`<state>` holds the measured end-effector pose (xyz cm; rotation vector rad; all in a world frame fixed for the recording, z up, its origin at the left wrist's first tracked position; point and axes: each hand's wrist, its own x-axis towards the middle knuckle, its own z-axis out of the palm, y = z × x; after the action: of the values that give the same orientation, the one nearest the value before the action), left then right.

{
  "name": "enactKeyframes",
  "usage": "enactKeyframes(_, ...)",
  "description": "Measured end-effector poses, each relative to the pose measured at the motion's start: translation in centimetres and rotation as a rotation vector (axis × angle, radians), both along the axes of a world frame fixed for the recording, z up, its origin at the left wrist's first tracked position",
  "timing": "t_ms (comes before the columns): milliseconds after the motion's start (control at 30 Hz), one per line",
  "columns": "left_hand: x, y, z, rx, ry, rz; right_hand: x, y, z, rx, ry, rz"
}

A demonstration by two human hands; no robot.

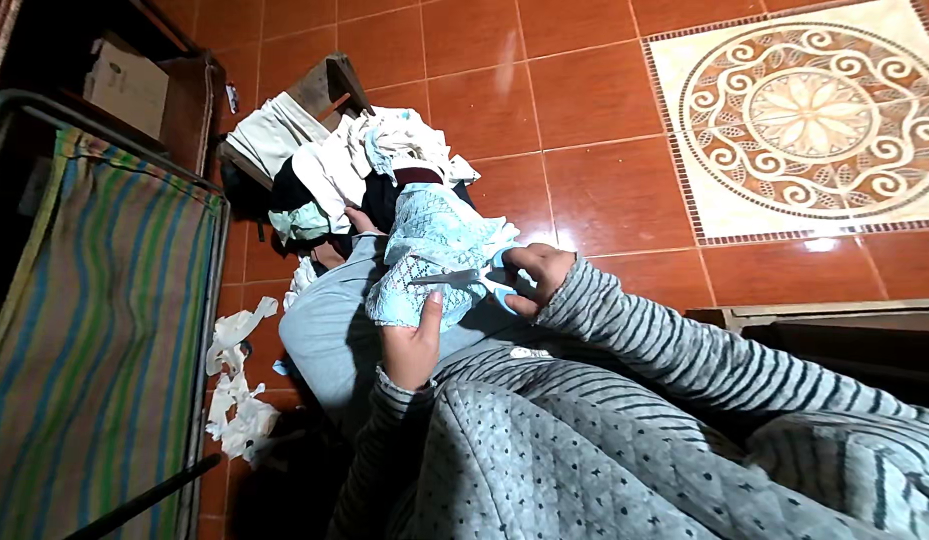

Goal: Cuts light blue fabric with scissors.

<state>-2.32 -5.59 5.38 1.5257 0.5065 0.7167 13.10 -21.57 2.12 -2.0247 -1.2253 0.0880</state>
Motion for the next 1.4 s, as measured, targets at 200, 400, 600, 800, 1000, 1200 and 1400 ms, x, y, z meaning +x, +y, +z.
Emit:
enactKeyframes(200,0.0,0.0,0.2,-0.019,-0.023,-0.018,0.2,-0.1,0.1,-0.04,-0.045,0.017)
enactKeyframes(400,0.0,-0.2,0.3,-0.058,-0.018,-0.001,0.3,-0.2,-0.3,-0.037,-0.042,0.03)
enactKeyframes(600,0.1,-0.1,0.5,-0.117,0.007,0.0,0.0,-0.3,0.5,-0.103,0.084,0.064)
enactKeyframes(800,0.2,-0.2,0.8,-0.394,0.019,-0.002,-0.2,-0.3,1.0,-0.226,0.363,0.094)
enactKeyframes(1000,0.7,0.9,1.2,-1.028,0.144,0.025,-0.4,-0.3,0.6,-0.047,0.632,-0.026)
enactKeyframes(1200,0.2,1.3,1.7,-1.072,0.035,-0.073,0.0,-0.9,1.2,-0.109,0.479,0.026)
enactKeyframes(1400,0.5,2.0,2.0,-1.129,-0.041,0.019,-0.1,-1.3,0.4,-0.089,0.178,0.094)
